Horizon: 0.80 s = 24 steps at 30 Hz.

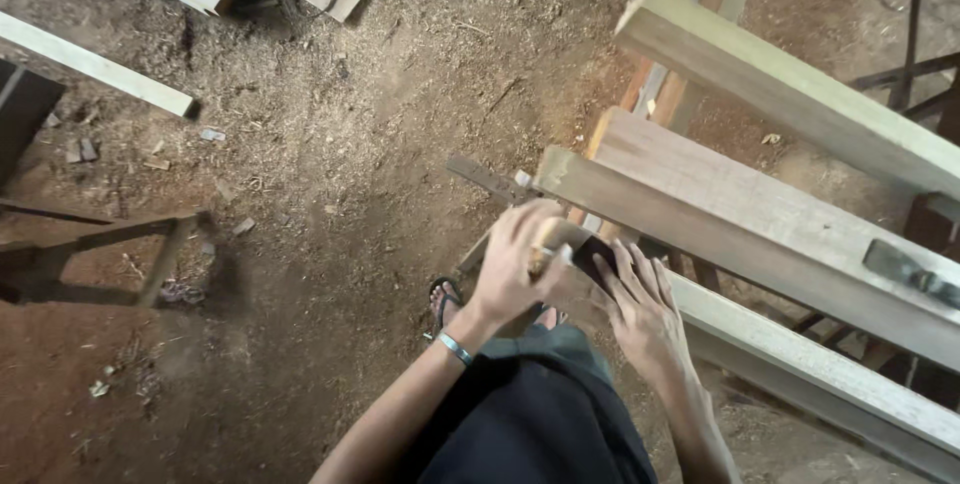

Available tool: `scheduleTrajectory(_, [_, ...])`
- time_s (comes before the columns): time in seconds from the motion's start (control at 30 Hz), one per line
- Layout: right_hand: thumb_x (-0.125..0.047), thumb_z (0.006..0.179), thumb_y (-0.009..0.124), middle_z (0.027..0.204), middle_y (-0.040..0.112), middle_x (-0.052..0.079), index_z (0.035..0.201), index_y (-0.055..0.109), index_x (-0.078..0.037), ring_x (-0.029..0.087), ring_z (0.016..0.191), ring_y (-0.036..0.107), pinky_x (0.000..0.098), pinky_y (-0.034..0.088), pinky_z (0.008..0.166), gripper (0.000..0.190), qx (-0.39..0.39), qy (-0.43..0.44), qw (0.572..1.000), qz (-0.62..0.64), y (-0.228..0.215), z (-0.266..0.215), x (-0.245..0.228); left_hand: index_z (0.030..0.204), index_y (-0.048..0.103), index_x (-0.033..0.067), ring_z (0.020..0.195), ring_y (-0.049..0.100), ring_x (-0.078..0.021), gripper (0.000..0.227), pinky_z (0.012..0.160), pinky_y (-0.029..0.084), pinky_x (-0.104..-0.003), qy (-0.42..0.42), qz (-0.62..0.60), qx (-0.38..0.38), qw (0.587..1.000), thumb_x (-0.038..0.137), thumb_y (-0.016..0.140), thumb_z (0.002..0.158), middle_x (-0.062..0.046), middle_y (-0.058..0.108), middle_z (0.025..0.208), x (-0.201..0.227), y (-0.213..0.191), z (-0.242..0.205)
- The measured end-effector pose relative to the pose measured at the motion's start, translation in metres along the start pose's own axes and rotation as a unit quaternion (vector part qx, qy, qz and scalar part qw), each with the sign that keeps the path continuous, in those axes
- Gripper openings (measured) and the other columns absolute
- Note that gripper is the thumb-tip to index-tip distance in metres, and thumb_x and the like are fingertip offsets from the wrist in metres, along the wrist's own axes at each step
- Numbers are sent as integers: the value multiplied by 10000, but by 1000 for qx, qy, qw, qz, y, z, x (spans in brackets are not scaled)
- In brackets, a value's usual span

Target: The person sands the surface of a wood beam by hand with a piece of sandpaper, moving it back and forth along the grain.

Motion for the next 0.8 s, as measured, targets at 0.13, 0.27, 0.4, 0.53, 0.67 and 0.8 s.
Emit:
scheduleTrajectory(0.13, [-165, 960, 565, 1548, 542, 181, 1362, 623, -119, 349, 1417, 520, 466, 458, 1124, 408, -28, 16, 989, 142, -17, 3, -24, 1473, 491, 3, 1469, 478, -373, 611, 1247, 394, -500, 33, -128, -20, 991, 188, 701, 929, -213, 517, 1537, 5, -31, -6])
scheduleTrajectory(0.27, [-400, 952, 666, 1187, 746, 93, 1411, 583, -137, 220, 1052, 723, 384, 591, 876, 535, -297, 259, 893, 219, -27, -11, -24, 1322, 598, -23, 1388, 526, -381, 614, 1168, 446, -493, 98, -171, -121, 973, 322, 783, 850, -202, 574, 1424, 14, -61, -13])
scheduleTrajectory(0.4, [-450, 913, 692, 947, 721, 71, 1246, 662, -9, 151, 830, 662, 315, 577, 697, 554, -230, 167, 863, 418, -22, -16, -17, 1101, 698, 30, 1195, 703, -311, 406, 988, 596, -401, 13, -217, -151, 964, 394, 766, 936, -144, 703, 1337, 26, -63, -25])
scheduleTrajectory(0.53, [-495, 880, 692, 894, 692, 38, 1175, 676, -1, 96, 773, 623, 272, 536, 634, 576, -257, 199, 805, 497, -2, -17, -10, 1065, 752, 37, 923, 739, -323, 406, 804, 610, -418, -57, -236, -206, 948, 407, 755, 898, -181, 738, 984, 17, -62, -28])
scheduleTrajectory(0.67, [-525, 909, 670, 816, 725, 104, 1081, 732, -21, 136, 673, 654, 280, 480, 541, 536, -287, 223, 817, 448, 8, -17, -11, 966, 761, 40, 797, 734, -308, 403, 725, 597, -413, -84, -188, -318, 926, 439, 710, 948, -168, 740, 887, 5, -66, -29])
scheduleTrajectory(0.8, [-546, 923, 583, 989, 814, 77, 1121, 728, -135, 159, 782, 762, 246, 554, 570, 479, -183, 297, 893, 284, 8, -10, -4, 1015, 736, 62, 737, 726, -305, 407, 680, 575, -418, -137, 4, -333, 933, 460, 650, 1022, -179, 732, 802, -12, -76, -14])
Point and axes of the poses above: each hand's wrist, its own z-axis towards the middle knuckle, its own y-axis out of the palm, x = y × z, the point moved 2 cm from there along z, towards the middle knuckle
